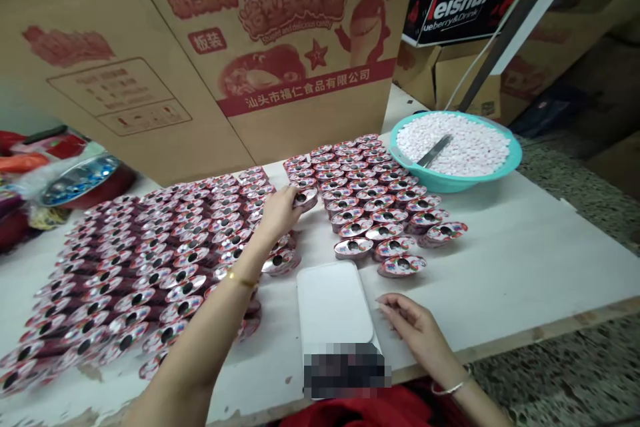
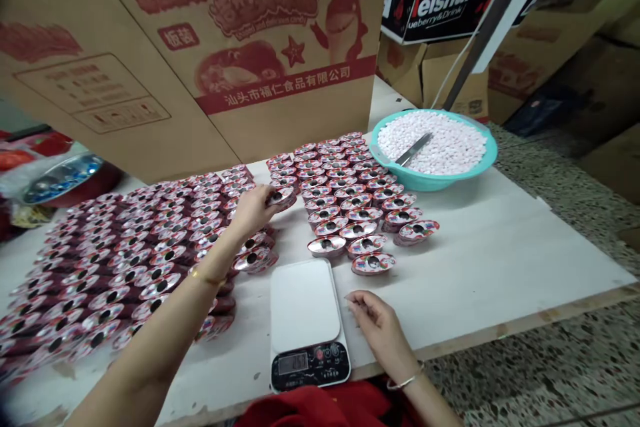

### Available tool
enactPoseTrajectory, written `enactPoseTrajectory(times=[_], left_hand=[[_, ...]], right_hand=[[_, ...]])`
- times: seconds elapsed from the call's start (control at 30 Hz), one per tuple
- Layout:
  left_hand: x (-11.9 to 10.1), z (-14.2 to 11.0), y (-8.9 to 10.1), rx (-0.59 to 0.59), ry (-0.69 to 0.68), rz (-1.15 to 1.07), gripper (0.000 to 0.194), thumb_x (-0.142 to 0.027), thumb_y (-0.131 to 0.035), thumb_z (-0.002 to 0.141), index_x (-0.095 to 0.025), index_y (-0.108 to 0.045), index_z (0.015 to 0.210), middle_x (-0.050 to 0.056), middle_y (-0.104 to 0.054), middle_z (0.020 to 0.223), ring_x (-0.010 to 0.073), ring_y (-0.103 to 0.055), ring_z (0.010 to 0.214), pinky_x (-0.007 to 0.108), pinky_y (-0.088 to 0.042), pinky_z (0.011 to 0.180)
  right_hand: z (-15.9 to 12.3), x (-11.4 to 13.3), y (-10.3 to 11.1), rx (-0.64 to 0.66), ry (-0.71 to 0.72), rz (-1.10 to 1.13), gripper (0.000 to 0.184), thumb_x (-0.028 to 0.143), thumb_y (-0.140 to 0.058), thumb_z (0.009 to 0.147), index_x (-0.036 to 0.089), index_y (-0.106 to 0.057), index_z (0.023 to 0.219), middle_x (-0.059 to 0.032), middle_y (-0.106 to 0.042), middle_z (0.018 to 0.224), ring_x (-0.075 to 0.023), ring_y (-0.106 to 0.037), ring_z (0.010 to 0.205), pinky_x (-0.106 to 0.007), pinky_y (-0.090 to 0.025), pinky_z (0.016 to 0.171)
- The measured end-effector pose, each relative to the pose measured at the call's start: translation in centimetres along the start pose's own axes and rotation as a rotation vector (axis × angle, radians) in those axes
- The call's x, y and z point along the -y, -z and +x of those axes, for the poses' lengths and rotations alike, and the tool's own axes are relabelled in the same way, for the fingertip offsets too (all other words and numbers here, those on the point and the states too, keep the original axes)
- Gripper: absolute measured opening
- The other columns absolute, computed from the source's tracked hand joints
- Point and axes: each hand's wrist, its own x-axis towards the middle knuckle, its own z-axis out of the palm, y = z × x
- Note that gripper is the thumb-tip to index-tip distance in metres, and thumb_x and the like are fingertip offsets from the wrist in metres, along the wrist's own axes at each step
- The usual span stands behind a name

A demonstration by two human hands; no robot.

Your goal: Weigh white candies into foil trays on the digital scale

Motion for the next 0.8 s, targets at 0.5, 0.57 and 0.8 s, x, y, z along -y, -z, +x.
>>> enactPoseTrajectory(times=[0.5, 0.57, 0.8], left_hand=[[2.7, -11.9, 1.2, 0.074, -0.278, 0.133, 0.022, -0.041, -0.059, 0.087, -0.02, -0.064, 0.091, 0.011, -0.059, 0.117, 0.0271, -0.052, 0.107, 0.045, -0.038, 0.093], [2.6, -14.2, -0.2, 0.044, -0.231, 0.23, 0.016, -0.035, -0.06, 0.086, -0.02, -0.065, 0.089, 0.012, -0.057, 0.121, 0.0294, -0.049, 0.11, 0.047, -0.037, 0.093], [-1.0, -15.7, 0.8, -0.106, -0.243, 0.093, 0.015, -0.024, -0.048, 0.093, -0.019, -0.061, 0.089, 0.011, -0.061, 0.118, 0.0246, -0.054, 0.106, 0.044, -0.036, 0.094]], right_hand=[[-0.3, 0.2, -0.3, 0.019, -0.043, 0.043, 0.054, 0.064, -0.069, 0.068, 0.015, -0.068, 0.09, -0.0057, -0.064, 0.075, -0.0132, -0.052, 0.058, -0.026, -0.044, 0.052], [-0.1, 0.3, -0.8, 0.052, -0.032, 0.051, 0.053, 0.064, -0.068, 0.069, 0.015, -0.067, 0.089, -0.0056, -0.064, 0.075, -0.0126, -0.052, 0.058, -0.025, -0.043, 0.052], [-0.5, 0.2, -0.5, 0.008, 0.012, 0.066, 0.054, 0.062, -0.071, 0.069, 0.014, -0.066, 0.093, -0.0057, -0.064, 0.08, -0.0114, -0.053, 0.059, -0.024, -0.044, 0.051]])
